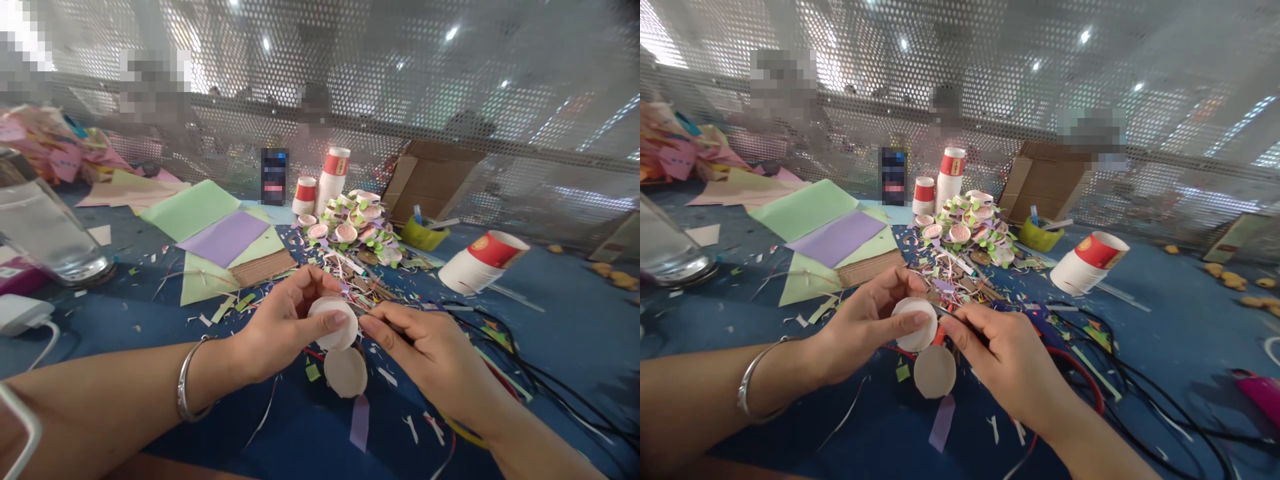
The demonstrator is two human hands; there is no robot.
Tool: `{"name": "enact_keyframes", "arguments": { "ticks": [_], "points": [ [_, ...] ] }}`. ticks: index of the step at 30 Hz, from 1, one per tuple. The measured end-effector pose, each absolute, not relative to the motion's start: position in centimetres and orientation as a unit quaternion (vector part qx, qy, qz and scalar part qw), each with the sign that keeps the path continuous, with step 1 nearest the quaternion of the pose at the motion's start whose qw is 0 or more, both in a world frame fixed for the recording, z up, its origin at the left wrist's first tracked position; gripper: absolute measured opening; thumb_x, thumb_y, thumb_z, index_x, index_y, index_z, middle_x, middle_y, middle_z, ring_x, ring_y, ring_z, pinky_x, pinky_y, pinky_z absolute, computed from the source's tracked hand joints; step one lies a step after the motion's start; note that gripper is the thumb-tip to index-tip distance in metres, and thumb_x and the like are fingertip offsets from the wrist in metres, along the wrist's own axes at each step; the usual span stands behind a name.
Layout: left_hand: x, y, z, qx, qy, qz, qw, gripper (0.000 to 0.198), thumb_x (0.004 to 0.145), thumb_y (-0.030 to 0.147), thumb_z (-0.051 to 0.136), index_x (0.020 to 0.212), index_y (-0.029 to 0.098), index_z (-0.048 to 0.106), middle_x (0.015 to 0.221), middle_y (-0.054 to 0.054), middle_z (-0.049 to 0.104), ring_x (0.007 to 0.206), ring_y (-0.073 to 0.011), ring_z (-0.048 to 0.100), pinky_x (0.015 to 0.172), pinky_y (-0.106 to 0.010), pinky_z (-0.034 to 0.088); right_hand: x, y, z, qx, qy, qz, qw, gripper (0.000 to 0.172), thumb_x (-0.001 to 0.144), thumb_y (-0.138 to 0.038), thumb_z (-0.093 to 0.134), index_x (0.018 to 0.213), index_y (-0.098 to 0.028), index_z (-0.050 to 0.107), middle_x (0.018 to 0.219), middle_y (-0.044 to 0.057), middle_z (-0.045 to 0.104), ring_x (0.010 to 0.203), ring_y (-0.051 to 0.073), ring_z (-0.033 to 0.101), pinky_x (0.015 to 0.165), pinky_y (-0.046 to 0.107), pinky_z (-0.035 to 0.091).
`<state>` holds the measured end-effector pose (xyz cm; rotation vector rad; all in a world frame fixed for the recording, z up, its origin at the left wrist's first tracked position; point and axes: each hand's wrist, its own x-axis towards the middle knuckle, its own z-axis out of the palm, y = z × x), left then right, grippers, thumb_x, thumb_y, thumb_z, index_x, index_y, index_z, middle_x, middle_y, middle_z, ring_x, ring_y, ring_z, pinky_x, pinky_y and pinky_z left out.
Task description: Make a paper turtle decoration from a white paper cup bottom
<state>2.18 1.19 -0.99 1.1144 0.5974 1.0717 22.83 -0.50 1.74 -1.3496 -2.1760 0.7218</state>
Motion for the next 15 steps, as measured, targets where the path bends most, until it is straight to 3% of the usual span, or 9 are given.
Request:
{"name": "enact_keyframes", "arguments": {
  "ticks": [4,8,15],
  "points": [
    [2.3,1.3,-1.0,0.492,0.287,0.482,0.666,0.035,0.077,0.017,0.075,0.102,0.019,0.049,0.084,0.002,0.061,0.070,-0.0097,0.059,0.065,-0.023,0.049,22.8,-0.2,1.8,-0.510,-0.778,0.246,0.272,0.039,0.098,-0.053,0.049,0.079,-0.021,0.059,0.064,-0.003,0.050,0.059,0.012,0.043,0.054,0.026,0.035],
    [2.1,1.8,-1.2,0.516,0.333,0.491,0.618,0.036,0.076,0.016,0.074,0.103,0.019,0.050,0.086,0.001,0.061,0.074,-0.0099,0.058,0.067,-0.023,0.047,22.9,0.2,1.6,-0.529,-0.738,0.285,0.308,0.041,0.096,-0.058,0.051,0.078,-0.021,0.058,0.059,-0.006,0.038,0.052,0.010,0.032,0.047,0.026,0.026],
    [1.5,2.8,-2.0,0.657,0.399,0.477,0.426,0.021,0.090,0.033,0.064,0.103,0.017,0.062,0.083,-0.001,0.061,0.071,-0.0105,0.053,0.063,-0.023,0.043,23.4,0.6,0.6,-0.515,-0.666,0.407,0.355,0.043,0.095,-0.062,0.051,0.083,-0.021,0.055,0.058,-0.008,0.027,0.050,0.009,0.025,0.045,0.027,0.018]
  ]
}}
